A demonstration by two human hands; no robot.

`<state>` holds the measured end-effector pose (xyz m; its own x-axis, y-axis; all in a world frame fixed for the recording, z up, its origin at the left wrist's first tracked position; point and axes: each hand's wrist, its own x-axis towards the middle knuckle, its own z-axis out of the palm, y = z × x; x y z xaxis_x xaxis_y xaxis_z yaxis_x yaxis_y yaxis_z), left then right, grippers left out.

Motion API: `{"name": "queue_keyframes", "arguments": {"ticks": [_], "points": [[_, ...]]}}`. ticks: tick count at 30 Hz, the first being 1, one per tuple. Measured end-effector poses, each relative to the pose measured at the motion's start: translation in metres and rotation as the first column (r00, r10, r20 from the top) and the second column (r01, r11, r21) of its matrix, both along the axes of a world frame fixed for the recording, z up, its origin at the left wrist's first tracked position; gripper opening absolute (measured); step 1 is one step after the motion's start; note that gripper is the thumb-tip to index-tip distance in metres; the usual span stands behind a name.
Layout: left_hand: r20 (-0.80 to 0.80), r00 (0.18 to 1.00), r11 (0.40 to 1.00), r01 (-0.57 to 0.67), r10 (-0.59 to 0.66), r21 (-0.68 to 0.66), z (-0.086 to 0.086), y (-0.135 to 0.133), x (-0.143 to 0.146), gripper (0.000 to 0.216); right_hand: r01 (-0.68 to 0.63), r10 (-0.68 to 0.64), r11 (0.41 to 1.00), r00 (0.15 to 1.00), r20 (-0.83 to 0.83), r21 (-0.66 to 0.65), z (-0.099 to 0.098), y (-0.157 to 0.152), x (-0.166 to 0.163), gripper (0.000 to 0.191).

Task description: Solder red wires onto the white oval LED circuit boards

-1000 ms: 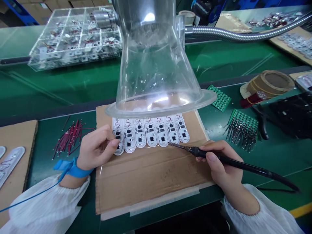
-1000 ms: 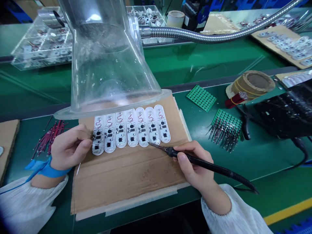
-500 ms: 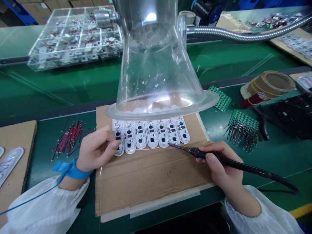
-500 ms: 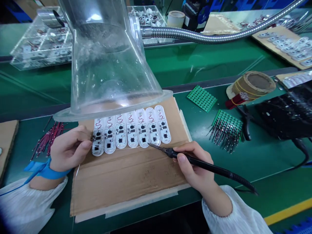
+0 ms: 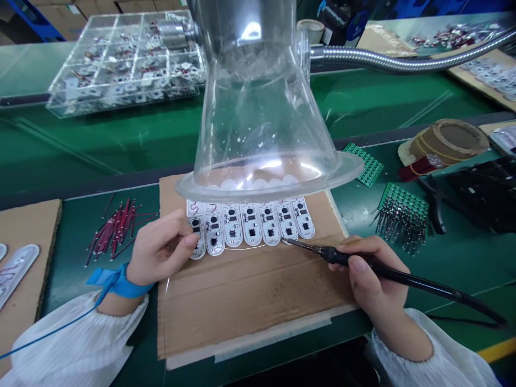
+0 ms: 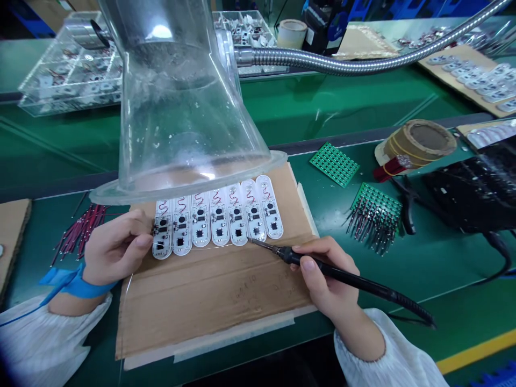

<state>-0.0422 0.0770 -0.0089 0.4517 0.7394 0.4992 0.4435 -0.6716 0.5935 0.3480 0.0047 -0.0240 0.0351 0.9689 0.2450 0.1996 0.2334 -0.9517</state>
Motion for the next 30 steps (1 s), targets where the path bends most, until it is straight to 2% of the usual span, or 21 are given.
{"name": "queue_keyframes", "arguments": {"ticks": [13,20,25,30], "points": [[-0.068,0.997,0.999,-0.034,0.034,-0.002,0.003,0.000,0.003,0.030,-0.028,0.032,0.999,0.995,0.091,-0.043,0.007,0.001,-0.002,0.007],[-0.022,0.999,0.999,-0.040,0.039,-0.031,0.002,-0.001,0.002,0.028,0.013,-0.013,1.000,1.000,-0.012,-0.010,0.002,0.000,-0.001,0.010],[-0.044,0.999,0.999,-0.033,0.032,-0.018,0.003,-0.001,0.002,0.027,-0.018,0.021,0.999,0.995,0.095,-0.040,0.009,0.002,-0.005,0.010],[-0.066,0.997,1.000,-0.031,0.031,0.001,0.005,0.000,0.004,0.026,-0.040,0.043,0.999,0.992,0.117,-0.022,0.010,0.002,-0.005,0.008]]}}
